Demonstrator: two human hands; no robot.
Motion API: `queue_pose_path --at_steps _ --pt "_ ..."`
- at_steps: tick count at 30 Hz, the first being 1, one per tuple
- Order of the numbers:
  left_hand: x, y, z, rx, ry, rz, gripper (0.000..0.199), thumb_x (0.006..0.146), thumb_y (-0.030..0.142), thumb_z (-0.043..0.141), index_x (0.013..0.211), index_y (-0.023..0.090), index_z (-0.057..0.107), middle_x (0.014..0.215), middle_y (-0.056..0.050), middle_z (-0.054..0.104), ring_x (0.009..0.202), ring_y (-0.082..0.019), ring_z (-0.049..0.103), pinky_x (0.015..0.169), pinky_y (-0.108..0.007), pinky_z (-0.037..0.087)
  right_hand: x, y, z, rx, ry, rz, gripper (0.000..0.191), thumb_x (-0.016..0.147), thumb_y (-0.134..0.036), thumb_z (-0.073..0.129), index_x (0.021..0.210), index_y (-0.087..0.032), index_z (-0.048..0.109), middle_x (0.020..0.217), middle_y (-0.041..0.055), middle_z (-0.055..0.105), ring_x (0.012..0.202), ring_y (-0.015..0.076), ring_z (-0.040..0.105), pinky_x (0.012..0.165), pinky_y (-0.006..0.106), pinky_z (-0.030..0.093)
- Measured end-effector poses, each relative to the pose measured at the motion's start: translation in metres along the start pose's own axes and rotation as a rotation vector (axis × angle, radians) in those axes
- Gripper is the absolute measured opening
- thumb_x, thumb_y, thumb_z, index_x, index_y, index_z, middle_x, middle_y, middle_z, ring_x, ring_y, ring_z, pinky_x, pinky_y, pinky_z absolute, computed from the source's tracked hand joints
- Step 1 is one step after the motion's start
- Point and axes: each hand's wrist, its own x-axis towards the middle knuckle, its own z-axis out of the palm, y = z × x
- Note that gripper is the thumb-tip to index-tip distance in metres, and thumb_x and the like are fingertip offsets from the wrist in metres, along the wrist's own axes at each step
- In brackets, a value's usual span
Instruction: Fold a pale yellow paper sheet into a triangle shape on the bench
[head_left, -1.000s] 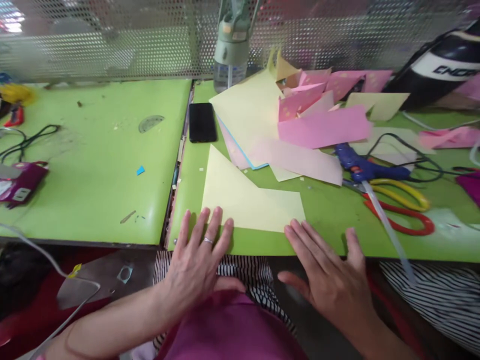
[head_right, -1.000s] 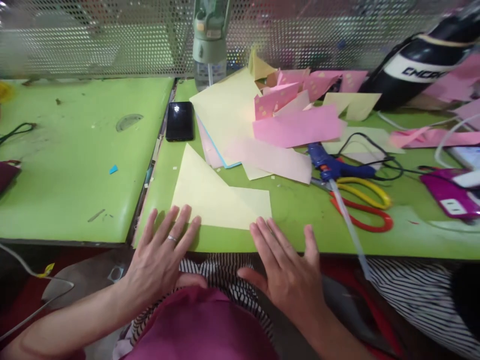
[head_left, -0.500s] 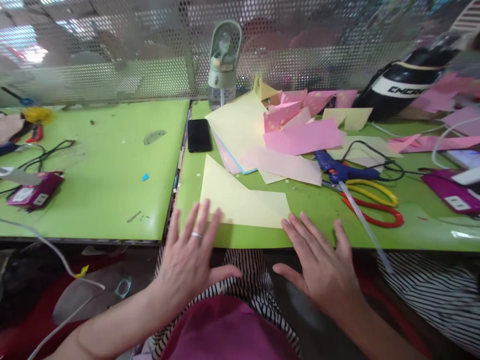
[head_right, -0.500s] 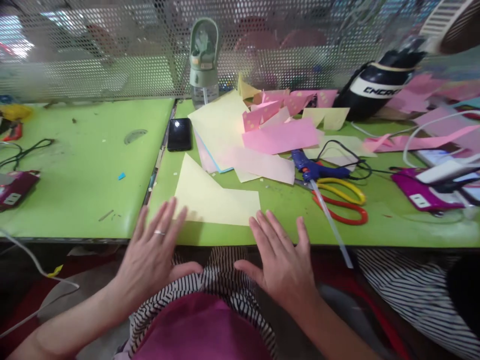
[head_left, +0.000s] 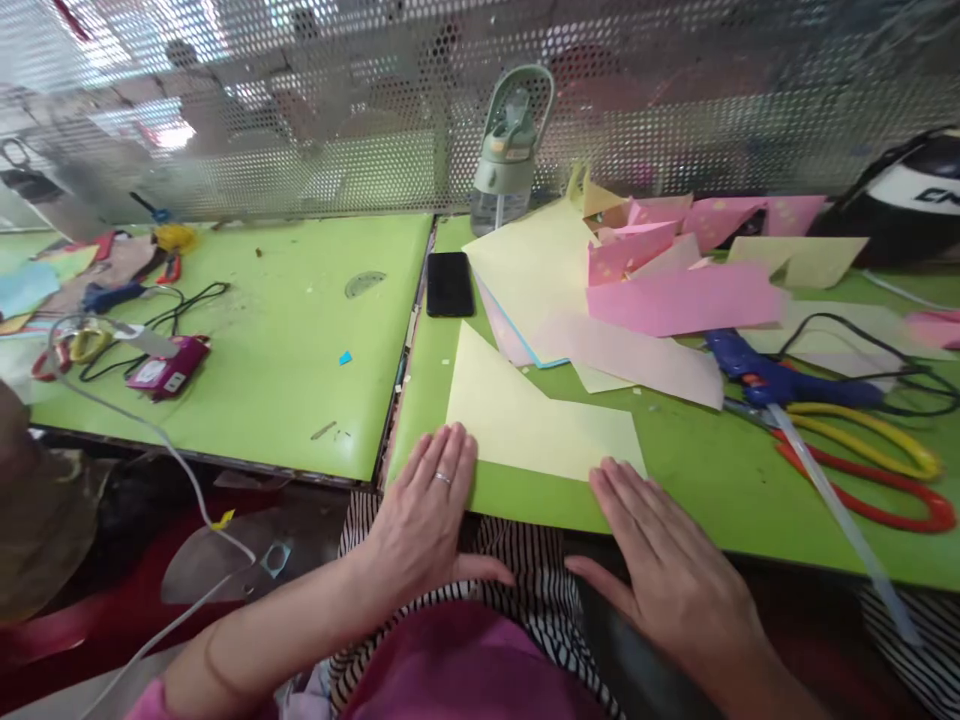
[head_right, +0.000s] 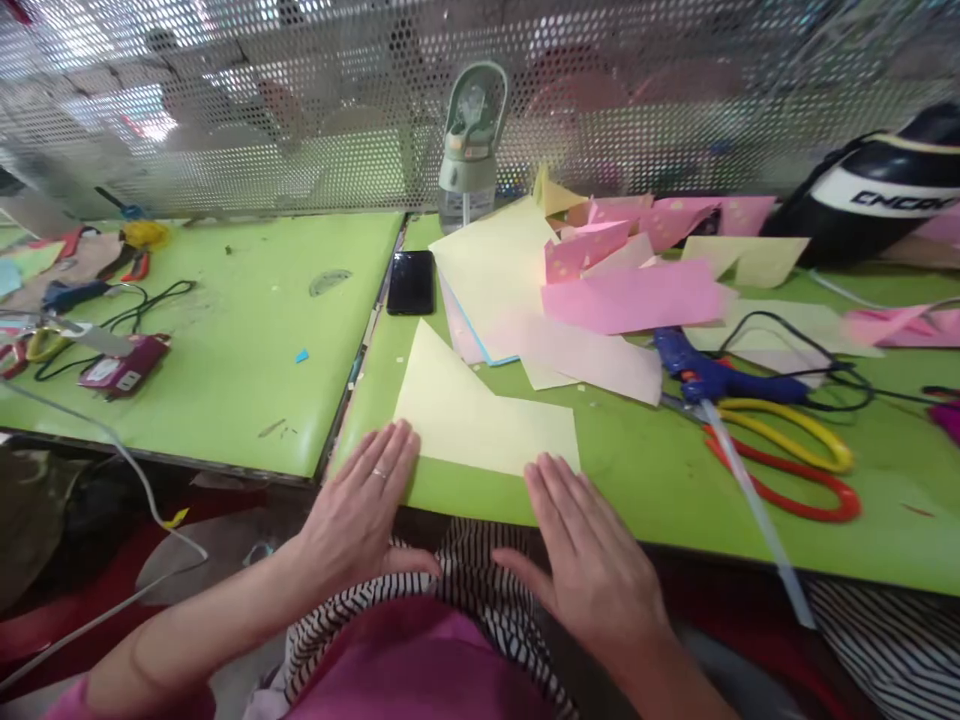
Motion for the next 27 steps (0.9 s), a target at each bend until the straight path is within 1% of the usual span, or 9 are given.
queue_pose_path --at_steps 4,6,8,11,15,19,22,25,27 --pt "-0.01 -0.019 -0.004 -0.045 0.025 -0.003 0.11 0.082 0.087 0.026 0.149 0.001 0.038 0.154 -0.021 0.043 0.145 -0.034 0.038 0.124 -0.051 0.023 0.006 0.003 -0.001 0.031 0.059 0.012 0.076 0.096 -0.04 0.058 0.157 -0.008 0.027 0.124 0.0218 0.07 0.112 0.0331 0.068 0.095 0.046 0.052" --pt "-0.005 -0.026 -0.007 -0.112 0.051 -0.019 0.094 0.087 0.081 0.03 0.142 0.007 0.047 0.147 -0.017 0.054 0.139 -0.031 0.048 0.12 -0.051 0.031 0.011 0.008 -0.001 0.119 0.047 0.048 0.062 0.098 -0.034 0.054 0.154 -0.013 0.036 0.121 0.0181 0.072 0.11 0.0306 0.069 0.093 0.045 0.053" --pt "0.005 -0.032 -0.01 -0.16 0.08 -0.058 0.072 0.096 0.068 0.035 0.138 0.011 0.052 0.141 -0.014 0.061 0.131 -0.028 0.057 0.114 -0.049 0.042 0.018 0.016 0.0 0.182 0.019 0.13 0.049 0.1 -0.031 0.05 0.146 -0.014 0.046 0.122 0.0168 0.072 0.111 0.0294 0.068 0.095 0.045 0.052" --pt "0.021 -0.039 -0.013 -0.182 0.107 -0.068 0.046 0.102 0.045 0.046 0.136 0.015 0.053 0.139 -0.013 0.063 0.119 -0.025 0.066 0.099 -0.043 0.055 0.029 0.031 0.004 0.18 -0.03 0.256 0.046 0.099 -0.042 0.048 0.133 -0.011 0.057 0.122 0.019 0.07 0.112 0.0323 0.067 0.094 0.049 0.053" --pt "0.031 -0.045 -0.013 -0.158 0.099 0.027 0.027 0.101 0.026 0.051 0.125 0.017 0.061 0.128 -0.01 0.07 0.113 -0.022 0.068 0.093 -0.038 0.058 0.036 0.046 0.006 0.24 -0.158 0.304 0.055 0.095 -0.059 0.046 0.126 -0.016 0.063 0.118 0.0161 0.072 0.107 0.0333 0.068 0.088 0.051 0.055" --pt "0.029 -0.046 -0.014 -0.118 0.096 0.12 0.022 0.099 0.017 0.052 0.118 0.015 0.065 0.121 -0.01 0.072 0.106 -0.022 0.07 0.089 -0.037 0.059 0.034 0.041 -0.002 0.284 -0.219 0.299 0.051 0.094 -0.059 0.049 0.122 -0.019 0.065 0.114 0.0123 0.074 0.103 0.0311 0.069 0.085 0.049 0.056" --pt "0.031 -0.046 -0.016 -0.156 0.101 0.084 0.022 0.101 0.019 0.049 0.115 0.017 0.066 0.114 -0.009 0.075 0.096 -0.02 0.072 0.085 -0.036 0.059 0.034 0.039 -0.005 0.318 -0.224 0.295 0.047 0.095 -0.055 0.048 0.126 -0.022 0.063 0.114 0.0102 0.074 0.104 0.0292 0.068 0.086 0.048 0.056" --pt "0.042 -0.045 -0.02 -0.182 0.07 -0.003 0.029 0.1 0.026 0.053 0.125 0.017 0.062 0.128 -0.012 0.07 0.112 -0.025 0.068 0.095 -0.042 0.056 0.045 0.05 -0.001 0.286 -0.21 0.334 0.053 0.094 -0.054 0.049 0.132 -0.018 0.059 0.124 0.014 0.07 0.115 0.0329 0.063 0.093 0.052 0.052" --pt "0.053 -0.047 -0.022 -0.196 -0.011 -0.027 0.045 0.097 0.035 0.058 0.138 0.015 0.053 0.143 -0.017 0.058 0.13 -0.03 0.057 0.105 -0.047 0.05 0.056 0.062 0.004 0.302 -0.287 0.392 0.06 0.087 -0.056 0.056 0.132 -0.016 0.059 0.126 0.0167 0.068 0.118 0.037 0.06 0.094 0.056 0.049"
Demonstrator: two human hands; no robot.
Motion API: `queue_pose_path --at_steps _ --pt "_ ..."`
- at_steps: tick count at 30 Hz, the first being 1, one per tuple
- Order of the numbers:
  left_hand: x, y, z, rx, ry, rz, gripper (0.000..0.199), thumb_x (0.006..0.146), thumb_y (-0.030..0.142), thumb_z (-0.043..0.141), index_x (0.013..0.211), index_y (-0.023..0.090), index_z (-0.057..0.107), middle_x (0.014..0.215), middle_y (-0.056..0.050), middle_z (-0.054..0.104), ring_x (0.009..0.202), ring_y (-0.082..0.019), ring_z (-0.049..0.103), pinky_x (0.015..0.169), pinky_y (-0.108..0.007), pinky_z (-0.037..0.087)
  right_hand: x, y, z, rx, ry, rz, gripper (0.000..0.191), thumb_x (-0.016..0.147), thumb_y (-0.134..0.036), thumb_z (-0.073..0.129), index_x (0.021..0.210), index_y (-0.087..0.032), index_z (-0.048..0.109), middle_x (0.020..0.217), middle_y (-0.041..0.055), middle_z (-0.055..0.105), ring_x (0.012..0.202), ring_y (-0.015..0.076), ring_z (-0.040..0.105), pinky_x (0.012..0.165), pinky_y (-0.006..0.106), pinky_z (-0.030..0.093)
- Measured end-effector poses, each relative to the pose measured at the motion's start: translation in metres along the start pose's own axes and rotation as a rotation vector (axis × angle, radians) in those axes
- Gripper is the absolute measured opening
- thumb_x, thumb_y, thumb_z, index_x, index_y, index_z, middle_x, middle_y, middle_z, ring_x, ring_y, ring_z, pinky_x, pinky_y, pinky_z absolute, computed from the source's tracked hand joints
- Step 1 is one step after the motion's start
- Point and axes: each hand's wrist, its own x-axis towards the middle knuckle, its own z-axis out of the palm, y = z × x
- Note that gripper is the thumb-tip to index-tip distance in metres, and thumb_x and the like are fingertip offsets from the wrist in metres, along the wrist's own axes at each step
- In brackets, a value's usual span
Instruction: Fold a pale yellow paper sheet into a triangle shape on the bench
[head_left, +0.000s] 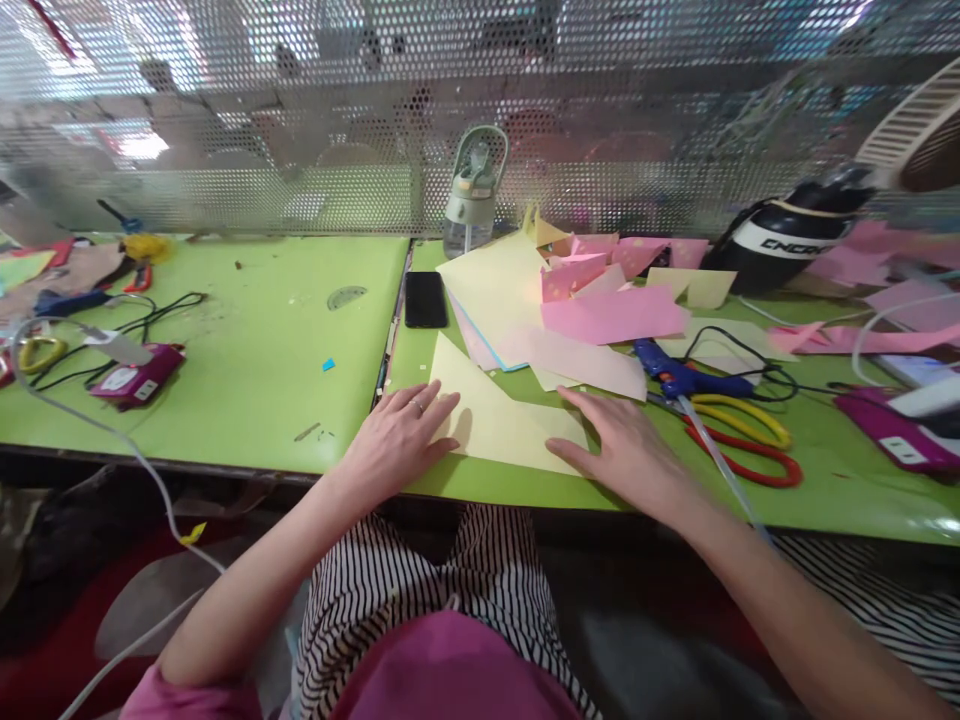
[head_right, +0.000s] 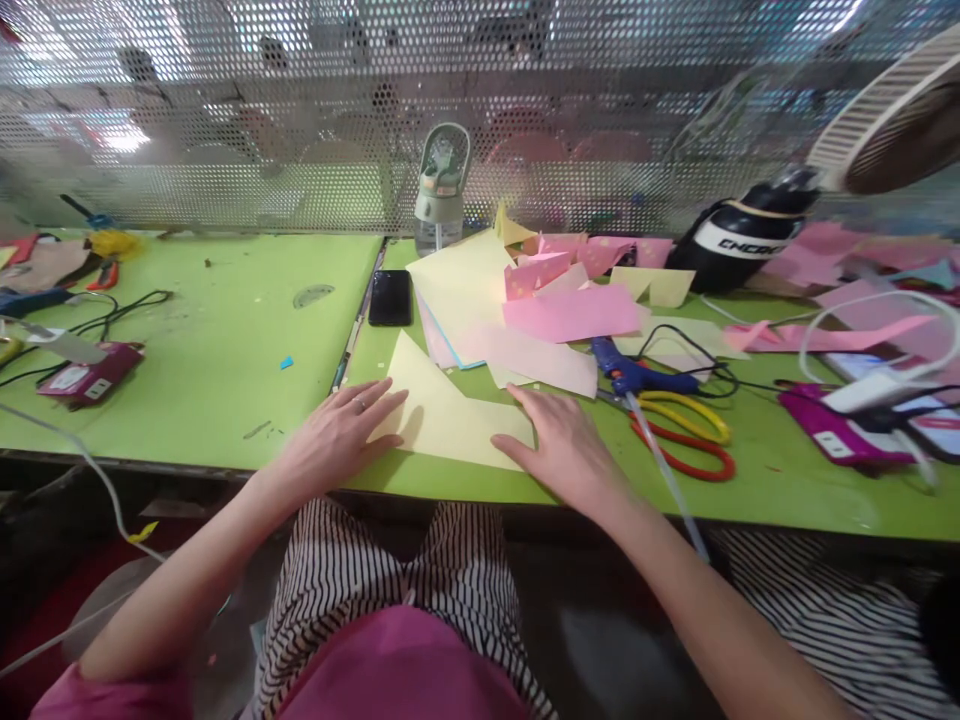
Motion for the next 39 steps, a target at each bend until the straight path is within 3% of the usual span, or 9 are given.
queue_pose_path --at_steps 4,7,11,18,21,25,30,35,39 --pt "0.019 -0.007 -0.001 -0.075 -0.188 -0.003 0.071 0.092 0.044 0.064 0.15 0.012 0.038 0.152 -0.019 0.047 0.137 -0.032 0.05 0.111 -0.047 0.043 0.024 0.007 -0.007 0.096 -0.164 0.1 0.058 0.078 -0.051 0.065 0.126 -0.018 0.062 0.104 0.0113 0.073 0.097 0.0314 0.068 0.081 0.047 0.054" --pt "0.027 -0.014 0.0 -0.104 -0.198 -0.014 0.08 0.088 0.049 0.067 0.151 0.011 0.036 0.146 -0.019 0.054 0.134 -0.033 0.051 0.109 -0.046 0.044 0.03 0.005 -0.01 0.147 -0.217 0.093 0.042 0.078 -0.05 0.065 0.108 -0.02 0.066 0.085 0.0055 0.071 0.073 0.0233 0.068 0.062 0.036 0.054" --pt "0.035 -0.021 -0.002 -0.127 -0.191 -0.029 0.085 0.08 0.054 0.073 0.147 0.011 0.042 0.134 -0.019 0.061 0.12 -0.033 0.058 0.101 -0.043 0.048 0.034 -0.001 -0.011 0.176 -0.216 0.063 0.025 0.075 -0.048 0.066 0.08 -0.024 0.063 0.091 0.007 0.071 0.085 0.026 0.066 0.074 0.04 0.053" --pt "0.043 -0.028 -0.007 -0.228 -0.222 -0.015 0.044 0.08 0.045 0.074 0.113 0.019 0.064 0.108 -0.008 0.068 0.106 -0.026 0.061 0.093 -0.04 0.051 0.033 -0.016 -0.024 0.339 -0.237 0.091 0.023 0.077 -0.041 0.063 0.094 -0.027 0.063 0.094 0.0019 0.075 0.08 0.0236 0.07 0.066 0.034 0.053" --pt "0.034 -0.04 -0.011 -0.458 -0.185 -0.035 0.036 0.085 0.043 0.068 0.111 0.018 0.061 0.11 -0.009 0.069 0.103 -0.024 0.064 0.089 -0.039 0.055 0.026 -0.022 -0.036 0.47 -0.176 0.137 0.024 0.08 -0.049 0.063 0.091 -0.028 0.065 0.088 -0.0001 0.073 0.077 0.0224 0.068 0.068 0.034 0.053" --pt "0.021 -0.057 -0.021 -0.799 -0.085 0.019 0.059 0.087 0.039 0.067 0.138 0.018 0.046 0.135 -0.015 0.062 0.123 -0.025 0.061 0.1 -0.038 0.053 0.015 -0.026 -0.043 0.752 0.053 0.307 0.032 0.077 -0.055 0.07 0.091 -0.027 0.063 0.079 -0.0001 0.068 0.064 0.0188 0.063 0.056 0.031 0.051" --pt "0.026 -0.056 -0.036 -0.796 -0.022 0.049 0.041 0.087 0.042 0.068 0.121 0.019 0.066 0.13 -0.01 0.069 0.119 -0.026 0.065 0.104 -0.044 0.052 0.016 -0.033 -0.035 1.018 0.245 0.339 0.031 0.077 -0.05 0.071 0.094 -0.027 0.059 0.084 0.0018 0.069 0.068 0.0193 0.065 0.061 0.034 0.057" --pt "0.024 -0.037 -0.049 -0.657 0.042 0.196 0.027 0.094 0.035 0.057 0.111 0.021 0.074 0.126 -0.009 0.071 0.118 -0.024 0.066 0.095 -0.039 0.058 0.018 -0.026 -0.045 0.789 0.272 0.169 0.028 0.081 -0.052 0.07 0.091 -0.027 0.062 0.095 0.0029 0.071 0.087 0.0229 0.069 0.081 0.041 0.057" --pt "-0.004 -0.024 -0.042 -0.313 -0.152 0.292 0.036 0.091 0.023 0.057 0.126 0.027 0.067 0.133 -0.005 0.068 0.136 -0.023 0.052 0.117 -0.048 0.039 -0.001 -0.005 -0.058 0.524 -0.083 -0.165 0.038 0.082 -0.066 0.064 0.09 -0.03 0.072 0.116 0.005 0.072 0.109 0.028 0.066 0.097 0.051 0.05"
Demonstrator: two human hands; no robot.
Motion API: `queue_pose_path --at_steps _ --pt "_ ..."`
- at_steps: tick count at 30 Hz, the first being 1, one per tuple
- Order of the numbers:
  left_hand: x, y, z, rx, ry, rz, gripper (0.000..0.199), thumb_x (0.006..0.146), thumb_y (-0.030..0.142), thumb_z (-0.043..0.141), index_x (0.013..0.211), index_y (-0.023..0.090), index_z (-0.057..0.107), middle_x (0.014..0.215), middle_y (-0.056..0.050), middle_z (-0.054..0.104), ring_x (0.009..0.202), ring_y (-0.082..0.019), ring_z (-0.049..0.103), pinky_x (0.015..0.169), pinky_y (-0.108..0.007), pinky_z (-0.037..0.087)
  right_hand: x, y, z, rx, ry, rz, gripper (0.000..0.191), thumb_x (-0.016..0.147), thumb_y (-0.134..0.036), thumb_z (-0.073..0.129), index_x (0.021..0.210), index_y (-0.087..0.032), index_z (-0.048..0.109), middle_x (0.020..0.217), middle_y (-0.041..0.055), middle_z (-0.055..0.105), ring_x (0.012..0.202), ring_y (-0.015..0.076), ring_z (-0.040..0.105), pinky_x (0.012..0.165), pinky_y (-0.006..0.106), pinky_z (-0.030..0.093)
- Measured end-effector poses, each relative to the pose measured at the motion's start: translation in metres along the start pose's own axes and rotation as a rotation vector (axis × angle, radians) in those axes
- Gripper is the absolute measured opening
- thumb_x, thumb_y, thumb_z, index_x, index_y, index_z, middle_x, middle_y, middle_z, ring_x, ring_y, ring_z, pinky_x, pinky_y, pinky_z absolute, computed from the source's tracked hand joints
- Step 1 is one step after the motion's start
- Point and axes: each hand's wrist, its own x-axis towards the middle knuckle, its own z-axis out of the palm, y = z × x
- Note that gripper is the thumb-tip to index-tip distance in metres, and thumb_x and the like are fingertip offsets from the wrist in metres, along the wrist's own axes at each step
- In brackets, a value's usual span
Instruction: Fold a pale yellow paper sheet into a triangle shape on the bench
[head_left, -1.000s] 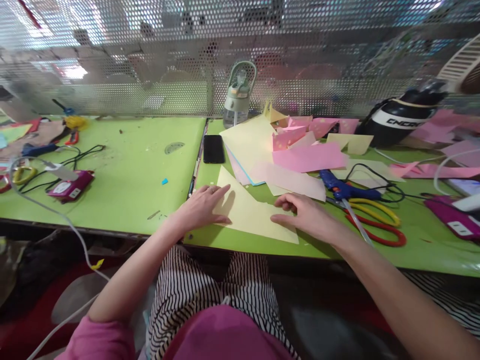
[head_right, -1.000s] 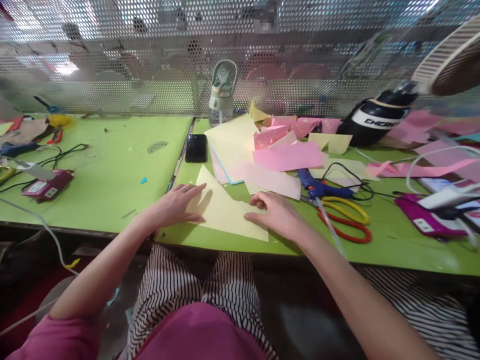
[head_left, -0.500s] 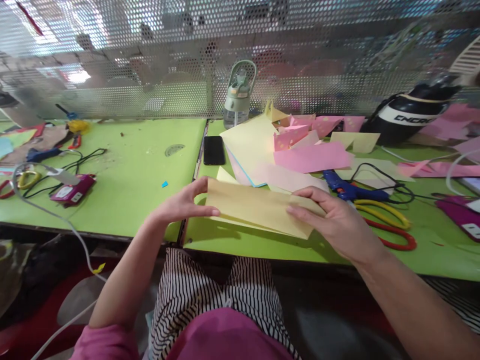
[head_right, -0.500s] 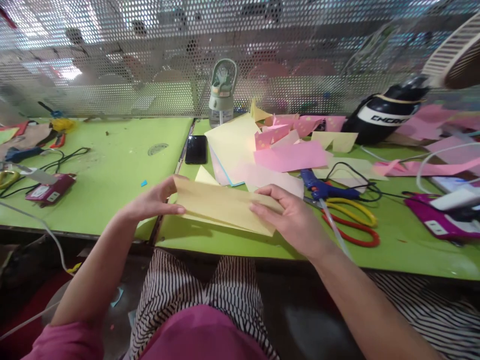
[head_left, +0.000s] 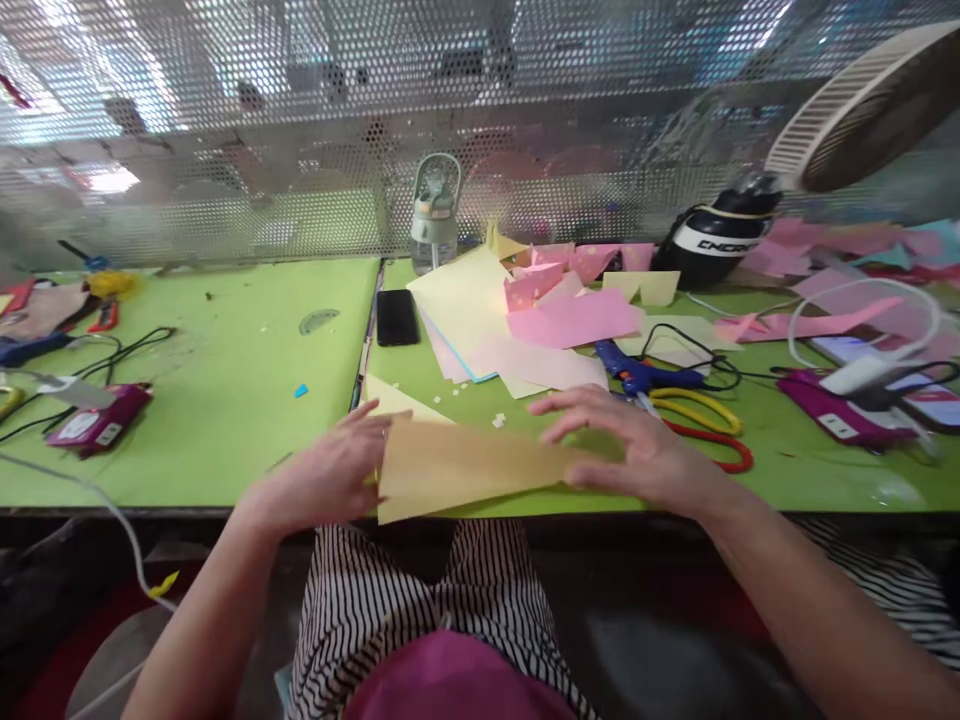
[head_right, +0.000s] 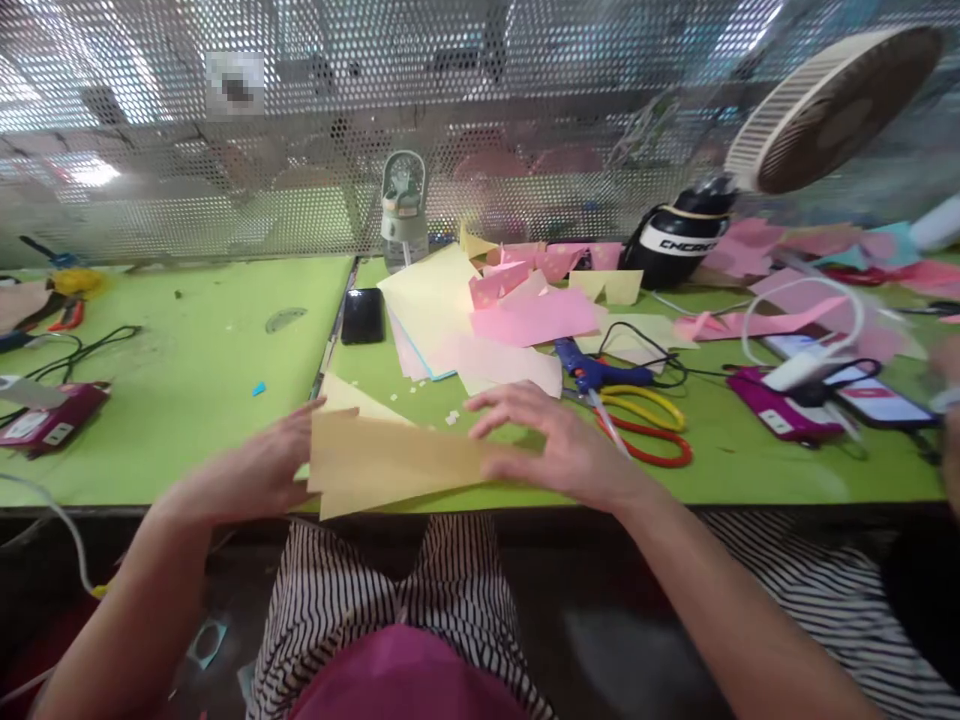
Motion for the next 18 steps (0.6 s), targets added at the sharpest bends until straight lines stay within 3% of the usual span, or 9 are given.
queue_pose_path --at_steps 3,5,7,10,12,15,18 --pt "-0.015 0.002 0.015 0.051 -0.125 -0.034 0.052 0.089 0.035 0.064 0.14 0.027 0.054 0.143 -0.005 0.061 0.139 -0.024 0.049 0.12 -0.05 0.034 -0.016 0.012 0.004 -0.06 -0.15 -0.026 0.042 0.082 -0.07 0.06 0.094 -0.033 0.075 0.114 0.0038 0.074 0.108 0.0278 0.067 0.093 0.05 0.053" --pt "-0.02 0.001 0.021 0.013 -0.101 -0.114 0.063 0.091 0.047 0.063 0.147 0.026 0.045 0.147 -0.007 0.056 0.137 -0.025 0.051 0.116 -0.046 0.041 -0.02 0.018 0.015 -0.124 -0.064 0.043 0.041 0.086 -0.066 0.058 0.102 -0.031 0.073 0.109 0.0051 0.075 0.102 0.0271 0.069 0.089 0.047 0.055" --pt "-0.023 0.004 0.024 0.002 0.033 -0.221 0.08 0.09 0.055 0.061 0.155 0.021 0.029 0.152 -0.014 0.049 0.135 -0.027 0.053 0.109 -0.043 0.048 -0.018 0.02 0.027 -0.247 0.107 0.126 0.046 0.089 -0.061 0.057 0.118 -0.026 0.067 0.111 0.0093 0.074 0.1 0.0291 0.069 0.087 0.048 0.055" --pt "-0.025 0.022 0.034 0.14 0.367 -0.287 0.093 0.09 0.051 0.064 0.16 0.018 0.012 0.159 -0.019 0.037 0.143 -0.031 0.043 0.11 -0.047 0.046 -0.012 0.015 0.04 -0.473 0.304 0.123 0.058 0.093 -0.053 0.055 0.137 -0.017 0.053 0.119 0.0159 0.07 0.111 0.0343 0.065 0.091 0.053 0.052" --pt "-0.027 0.037 0.046 0.305 0.478 -0.198 0.078 0.091 0.038 0.066 0.157 0.024 0.025 0.155 -0.014 0.045 0.145 -0.031 0.039 0.116 -0.051 0.038 -0.013 0.007 0.045 -0.562 0.315 -0.004 0.046 0.096 -0.045 0.055 0.133 -0.017 0.056 0.118 0.0148 0.07 0.112 0.0324 0.064 0.094 0.05 0.051" --pt "-0.032 0.051 0.069 0.417 0.393 -0.052 0.051 0.094 0.026 0.064 0.142 0.022 0.049 0.137 -0.006 0.065 0.131 -0.023 0.055 0.119 -0.043 0.034 -0.023 -0.003 0.056 -0.541 0.182 -0.253 0.02 0.098 -0.031 0.056 0.112 -0.02 0.065 0.107 0.0081 0.074 0.099 0.0234 0.068 0.091 0.04 0.05" --pt "-0.035 0.05 0.087 0.426 0.341 -0.027 0.035 0.097 0.023 0.059 0.132 0.016 0.059 0.13 -0.003 0.07 0.123 -0.019 0.061 0.117 -0.038 0.037 -0.032 -0.007 0.07 -0.514 0.111 -0.357 0.014 0.097 -0.022 0.058 0.107 -0.021 0.067 0.103 0.0063 0.076 0.093 0.0206 0.069 0.087 0.038 0.049"
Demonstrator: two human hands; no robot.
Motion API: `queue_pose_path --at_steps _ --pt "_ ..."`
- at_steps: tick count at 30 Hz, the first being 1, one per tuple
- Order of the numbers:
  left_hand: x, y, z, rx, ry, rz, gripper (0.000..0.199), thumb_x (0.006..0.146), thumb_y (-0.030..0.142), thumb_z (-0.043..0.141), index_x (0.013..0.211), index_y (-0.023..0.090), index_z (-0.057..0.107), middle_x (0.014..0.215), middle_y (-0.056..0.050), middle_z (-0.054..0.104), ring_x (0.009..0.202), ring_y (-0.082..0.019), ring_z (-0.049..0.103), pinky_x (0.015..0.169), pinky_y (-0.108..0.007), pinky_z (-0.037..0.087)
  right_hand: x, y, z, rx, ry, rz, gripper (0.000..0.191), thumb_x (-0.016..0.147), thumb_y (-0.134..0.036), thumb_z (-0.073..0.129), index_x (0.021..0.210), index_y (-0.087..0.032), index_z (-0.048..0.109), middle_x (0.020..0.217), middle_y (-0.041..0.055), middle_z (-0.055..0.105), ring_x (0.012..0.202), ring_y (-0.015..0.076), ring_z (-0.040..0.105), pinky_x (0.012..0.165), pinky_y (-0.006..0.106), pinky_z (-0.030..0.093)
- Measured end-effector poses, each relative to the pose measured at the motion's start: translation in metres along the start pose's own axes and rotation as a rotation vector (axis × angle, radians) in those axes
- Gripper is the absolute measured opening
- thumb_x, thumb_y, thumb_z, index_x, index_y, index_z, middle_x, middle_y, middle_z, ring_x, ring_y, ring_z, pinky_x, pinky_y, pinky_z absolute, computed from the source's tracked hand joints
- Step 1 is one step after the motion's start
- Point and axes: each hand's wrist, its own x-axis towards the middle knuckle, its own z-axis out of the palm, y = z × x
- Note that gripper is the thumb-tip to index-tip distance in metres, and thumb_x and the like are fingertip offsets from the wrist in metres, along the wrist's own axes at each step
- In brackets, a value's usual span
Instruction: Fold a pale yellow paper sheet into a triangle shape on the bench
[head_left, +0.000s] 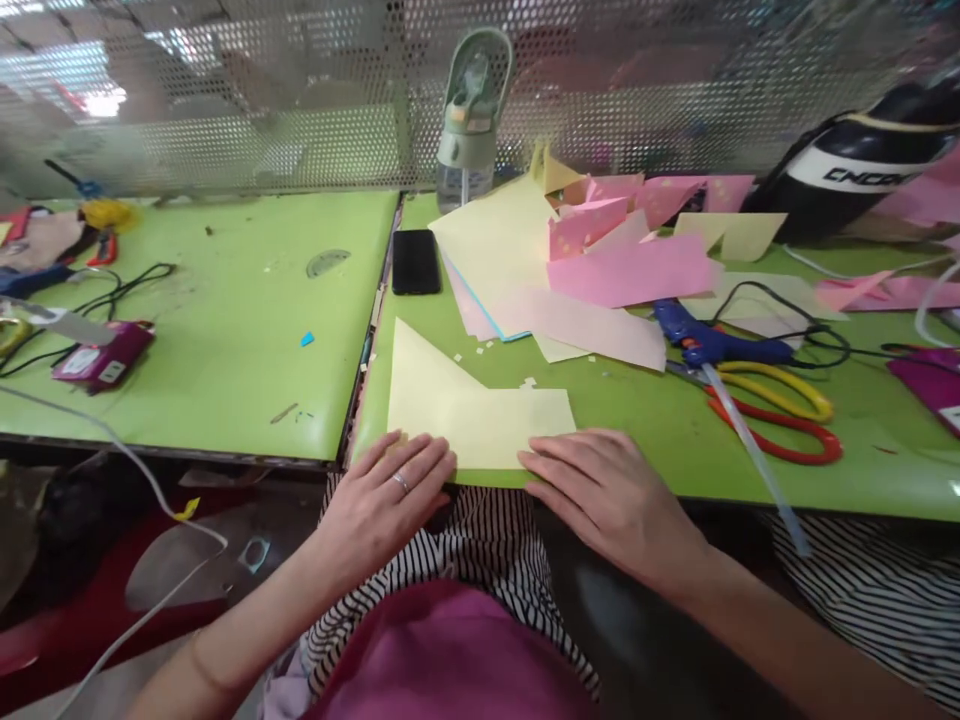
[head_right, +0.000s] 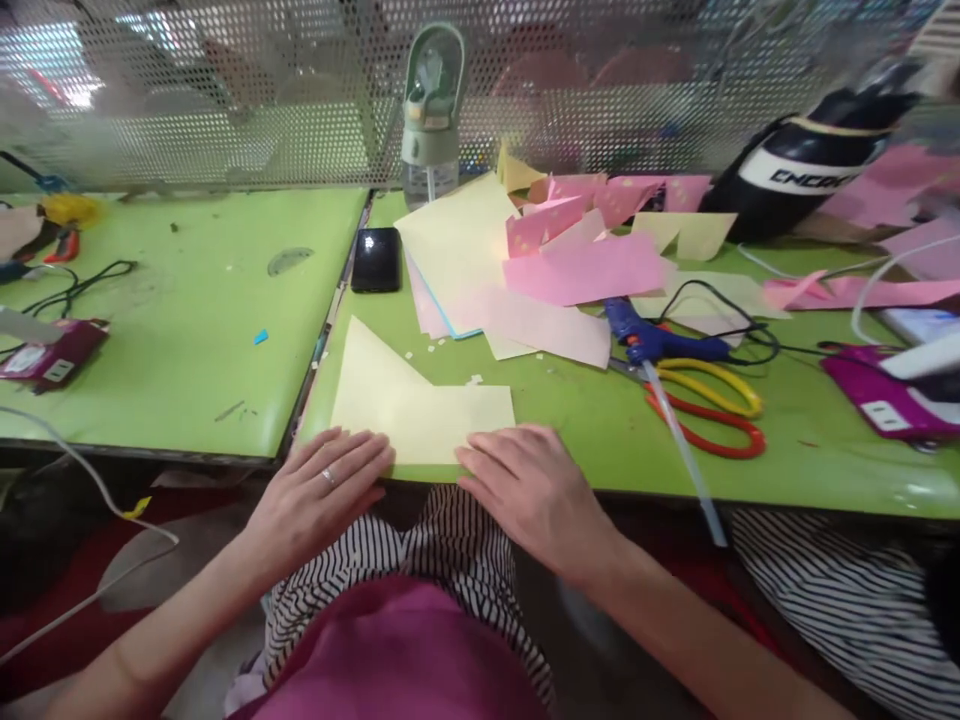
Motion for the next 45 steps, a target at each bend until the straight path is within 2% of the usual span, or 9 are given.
queue_pose_path --at_steps 5,9,13,23,30,36,39,45 --pt "0.005 0.007 0.011 0.014 0.084 -0.055 0.033 0.095 0.024 0.063 0.128 0.017 0.062 0.127 -0.004 0.071 0.116 -0.02 0.063 0.103 -0.037 0.046 0.012 -0.014 0.015 0.067 0.077 0.187 0.007 0.095 -0.021 0.06 0.09 -0.021 0.065 0.089 0.0059 0.073 0.084 0.021 0.066 0.078 0.037 0.047" --pt "0.016 0.025 0.015 -0.001 0.092 -0.09 0.031 0.095 0.033 0.064 0.123 0.019 0.066 0.114 -0.003 0.075 0.098 -0.02 0.062 0.089 -0.036 0.046 0.03 -0.029 0.025 0.102 0.008 0.332 0.014 0.089 -0.018 0.061 0.077 -0.022 0.055 0.075 0.0027 0.066 0.073 0.0208 0.059 0.069 0.036 0.044" --pt "0.014 0.036 0.023 -0.042 0.09 -0.136 0.036 0.095 0.035 0.063 0.126 0.016 0.065 0.114 -0.003 0.074 0.099 -0.02 0.06 0.09 -0.037 0.042 0.029 -0.039 0.033 0.104 -0.02 0.44 0.016 0.085 -0.018 0.059 0.074 -0.024 0.049 0.071 0.0011 0.06 0.07 0.0202 0.054 0.067 0.034 0.041" --pt "0.012 0.037 0.027 -0.061 0.192 -0.157 0.035 0.094 0.034 0.065 0.122 0.014 0.068 0.108 -0.005 0.076 0.098 -0.02 0.061 0.09 -0.037 0.038 0.015 -0.042 0.027 -0.008 0.06 0.467 0.019 0.087 -0.015 0.06 0.074 -0.023 0.048 0.069 0.0021 0.058 0.071 0.0215 0.054 0.069 0.036 0.041" --pt "0.012 0.039 0.028 -0.07 0.199 -0.17 0.035 0.092 0.033 0.067 0.122 0.014 0.068 0.107 -0.004 0.077 0.097 -0.02 0.061 0.09 -0.037 0.039 -0.008 -0.023 0.013 -0.045 0.053 0.527 0.015 0.088 -0.017 0.061 0.079 -0.023 0.051 0.074 0.0026 0.061 0.073 0.0223 0.057 0.069 0.037 0.044" --pt "0.011 0.04 0.026 -0.076 0.197 -0.179 0.035 0.092 0.032 0.068 0.122 0.014 0.068 0.107 -0.004 0.076 0.097 -0.02 0.061 0.09 -0.038 0.038 -0.023 -0.006 -0.001 -0.126 0.082 0.517 0.016 0.089 -0.016 0.06 0.079 -0.024 0.05 0.071 0.0021 0.058 0.068 0.0207 0.054 0.064 0.035 0.043" --pt "0.011 0.042 0.027 -0.068 0.186 -0.183 0.037 0.091 0.034 0.068 0.122 0.014 0.068 0.108 -0.005 0.075 0.099 -0.021 0.06 0.092 -0.038 0.038 -0.019 -0.012 0.0 -0.144 0.111 0.505 0.016 0.089 -0.018 0.062 0.079 -0.023 0.051 0.072 0.003 0.06 0.07 0.0212 0.055 0.065 0.035 0.044" --pt "0.013 0.048 0.025 -0.031 0.121 -0.224 0.039 0.09 0.04 0.068 0.126 0.023 0.068 0.113 -0.005 0.072 0.103 -0.024 0.056 0.097 -0.041 0.036 0.002 -0.036 0.02 -0.01 0.114 0.417 0.008 0.091 -0.022 0.064 0.087 -0.02 0.058 0.081 0.0061 0.067 0.078 0.0239 0.061 0.074 0.039 0.047"
